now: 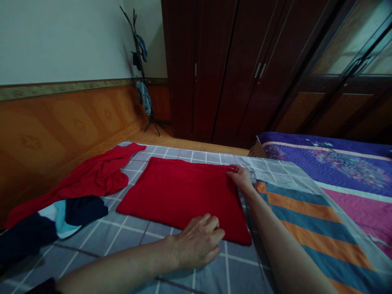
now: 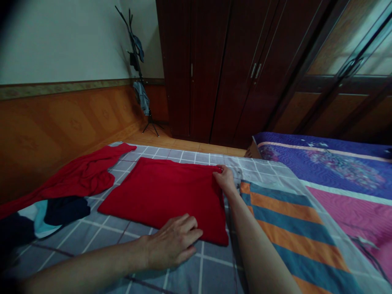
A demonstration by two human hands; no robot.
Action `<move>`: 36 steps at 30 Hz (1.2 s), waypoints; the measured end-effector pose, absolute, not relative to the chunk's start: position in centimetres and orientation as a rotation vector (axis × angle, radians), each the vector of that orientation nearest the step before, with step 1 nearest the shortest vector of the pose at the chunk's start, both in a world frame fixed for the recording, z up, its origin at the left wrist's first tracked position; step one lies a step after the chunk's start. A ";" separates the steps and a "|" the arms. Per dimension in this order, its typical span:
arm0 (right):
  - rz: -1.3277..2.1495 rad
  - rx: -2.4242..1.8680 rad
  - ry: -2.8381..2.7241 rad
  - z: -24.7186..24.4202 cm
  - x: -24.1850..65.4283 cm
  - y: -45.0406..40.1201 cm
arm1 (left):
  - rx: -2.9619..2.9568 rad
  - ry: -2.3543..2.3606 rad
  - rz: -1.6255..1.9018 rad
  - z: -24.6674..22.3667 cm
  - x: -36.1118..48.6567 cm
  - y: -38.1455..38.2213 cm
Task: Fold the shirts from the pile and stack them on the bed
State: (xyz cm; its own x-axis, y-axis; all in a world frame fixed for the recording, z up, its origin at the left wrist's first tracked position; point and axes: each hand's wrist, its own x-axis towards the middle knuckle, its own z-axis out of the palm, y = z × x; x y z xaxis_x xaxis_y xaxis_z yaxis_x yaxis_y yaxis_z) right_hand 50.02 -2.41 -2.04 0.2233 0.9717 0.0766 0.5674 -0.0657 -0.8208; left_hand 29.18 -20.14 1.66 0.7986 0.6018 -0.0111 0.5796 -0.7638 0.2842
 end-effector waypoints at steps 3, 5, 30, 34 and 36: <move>0.673 -1.734 -1.451 -2.1 50.0 -2.4 | 2.733 0.829 0.079 1.3 30.9 -20.2; 0.668 -1.734 -1.464 -2.1 50.0 -2.4 | 2.784 0.802 0.100 1.2 31.6 -20.4; -0.158 -1.630 -2.120 -2.6 46.1 -5.2 | 2.496 0.586 0.306 0.4 32.9 -18.1; -0.291 -1.766 -2.191 -3.0 45.4 -5.7 | 2.502 1.161 0.450 -0.6 30.6 -16.6; -0.365 -1.759 -2.194 -2.9 44.9 -6.1 | 2.494 1.313 0.405 -1.3 29.7 -16.6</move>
